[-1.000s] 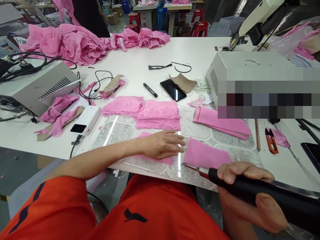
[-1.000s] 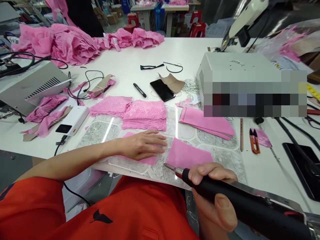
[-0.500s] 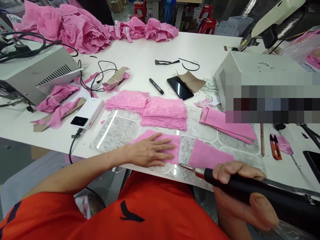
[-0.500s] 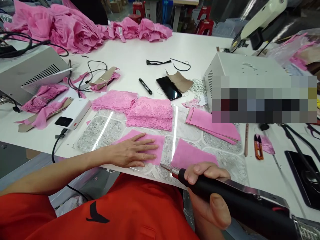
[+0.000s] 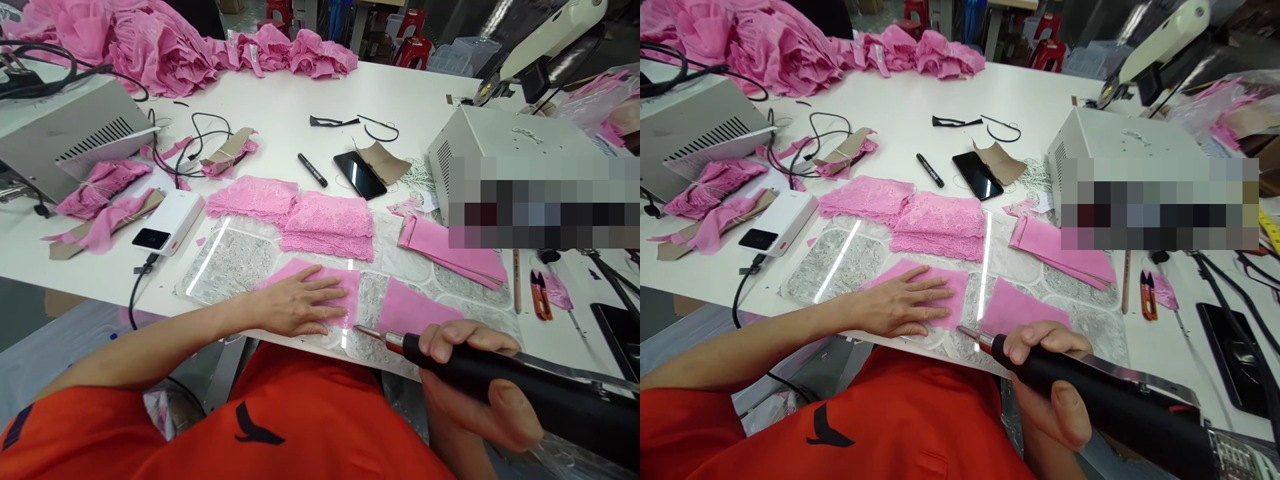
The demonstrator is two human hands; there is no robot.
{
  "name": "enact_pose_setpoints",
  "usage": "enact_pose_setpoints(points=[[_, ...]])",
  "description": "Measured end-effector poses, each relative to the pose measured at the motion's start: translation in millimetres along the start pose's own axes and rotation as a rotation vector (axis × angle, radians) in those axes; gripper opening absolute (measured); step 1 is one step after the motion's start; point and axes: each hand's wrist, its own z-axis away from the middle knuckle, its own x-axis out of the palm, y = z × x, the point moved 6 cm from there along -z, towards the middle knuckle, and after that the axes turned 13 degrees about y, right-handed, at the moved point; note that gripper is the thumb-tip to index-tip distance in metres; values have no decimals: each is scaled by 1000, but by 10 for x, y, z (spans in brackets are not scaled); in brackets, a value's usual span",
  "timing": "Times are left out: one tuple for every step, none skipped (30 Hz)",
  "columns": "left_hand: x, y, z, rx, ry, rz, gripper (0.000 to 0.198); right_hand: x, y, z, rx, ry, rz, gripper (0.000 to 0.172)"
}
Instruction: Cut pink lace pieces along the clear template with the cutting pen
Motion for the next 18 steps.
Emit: enact_pose_setpoints(points=[[1,4,-2,6,1,-2,43,5,3,-1,0,-3,0,22],[0,8,-5,11,4,-4,43,10,5,-3,-1,-7,1,22],[-2,9,-6,13,7,-6,43,16,8,-5,-3,-11,2,22],[-4,9,-6,13,10,-9,43,22,10,-7,-5,-16,3,22],[-5,6,-5,11,13,-10,42,27,13,-9,-7,-20,3,22],[-6,4,-2,8,15,-10,42,32,15,-11,-9,-23,4,21],[-4,1,2,4,13,-8,42,34,17,-13,-10,-24,8,21],[-1,-2,5,-1,11,-4,42,36,20,-15,-10,-27,14,20],[4,-5,8,-5,10,1,42,36,20,-15,-12,-28,20,19],[8,-6,8,-8,9,5,42,35,18,-16,-17,-30,25,18],[12,-6,6,-10,7,8,42,36,14,-16,-25,-36,27,18],[15,-5,2,-10,3,10,43,37,9,-15,-32,-44,27,17],[13,-3,-5,-8,-1,12,43,38,7,-16,-36,-50,26,17],[5,0,-13,-6,-7,16,44,37,7,-18,-38,-53,26,18],[-11,0,-19,-8,-14,20,44,35,9,-21,-37,-52,28,18],[-39,-5,-20,-17,-19,24,44,33,13,-24,-36,-50,32,19],[-81,-18,-13,-33,-19,28,44,24,17,-28,-36,-32,40,19],[-136,-38,6,-56,-13,31,43,9,24,-31,-32,-5,53,19]])
